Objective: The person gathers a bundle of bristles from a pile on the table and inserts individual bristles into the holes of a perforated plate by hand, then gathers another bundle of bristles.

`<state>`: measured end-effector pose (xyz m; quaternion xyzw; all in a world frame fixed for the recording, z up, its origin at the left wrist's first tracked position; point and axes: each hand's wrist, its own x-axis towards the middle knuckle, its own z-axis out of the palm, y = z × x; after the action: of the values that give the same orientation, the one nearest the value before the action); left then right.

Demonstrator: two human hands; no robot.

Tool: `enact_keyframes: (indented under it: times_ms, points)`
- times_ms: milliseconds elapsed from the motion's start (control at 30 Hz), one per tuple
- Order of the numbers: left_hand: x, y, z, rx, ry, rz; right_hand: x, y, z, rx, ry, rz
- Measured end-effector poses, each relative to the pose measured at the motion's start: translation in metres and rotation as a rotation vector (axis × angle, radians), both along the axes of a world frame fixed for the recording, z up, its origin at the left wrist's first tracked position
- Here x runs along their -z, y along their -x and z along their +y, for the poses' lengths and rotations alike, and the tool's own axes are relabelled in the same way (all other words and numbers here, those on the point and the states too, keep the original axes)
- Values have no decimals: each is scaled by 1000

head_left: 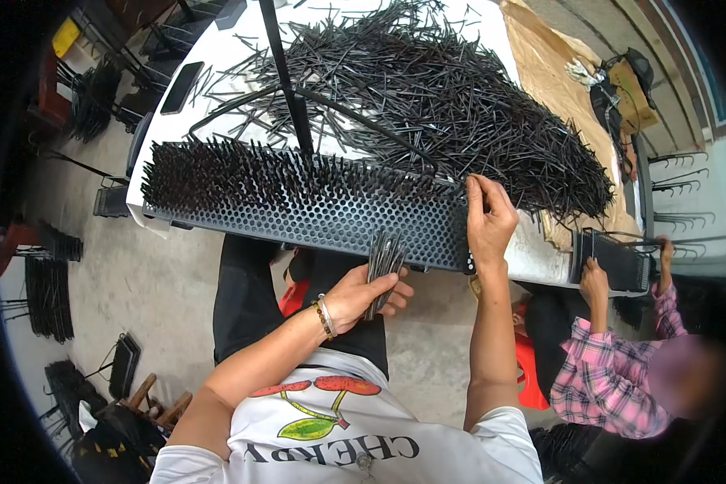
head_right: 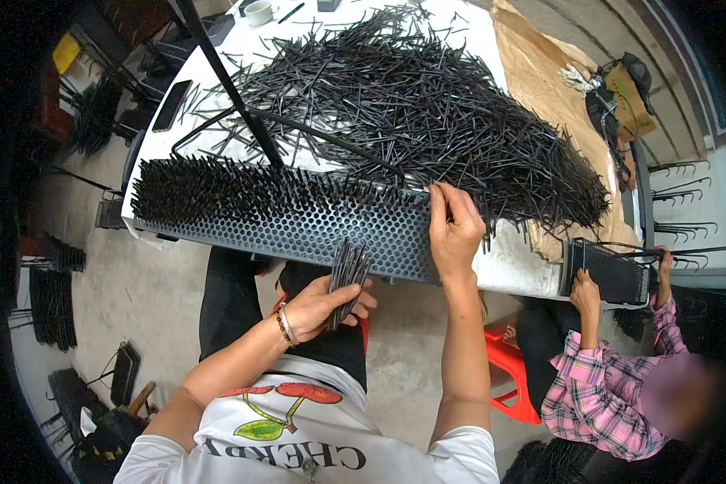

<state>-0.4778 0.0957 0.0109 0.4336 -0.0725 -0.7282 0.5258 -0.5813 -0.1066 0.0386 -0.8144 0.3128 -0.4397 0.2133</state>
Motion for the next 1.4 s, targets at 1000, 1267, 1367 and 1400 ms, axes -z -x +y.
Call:
enact_keyframes:
  times_ms: [1000, 1267, 1367, 1400]
  points:
    - [-9, -4, 0, -56, 43, 72, 1, 22, 75, -311, -898, 194]
    - [-3, 3, 1, -81, 48, 25, -1, 25, 78, -288, -1064, 115]
    - [0, 1, 2, -98, 11, -2, -9, 34, 61, -155, -1010, -85]
    - [0, 1, 1, -102, -9, -12, -16, 36, 52, -108, -914, -139]
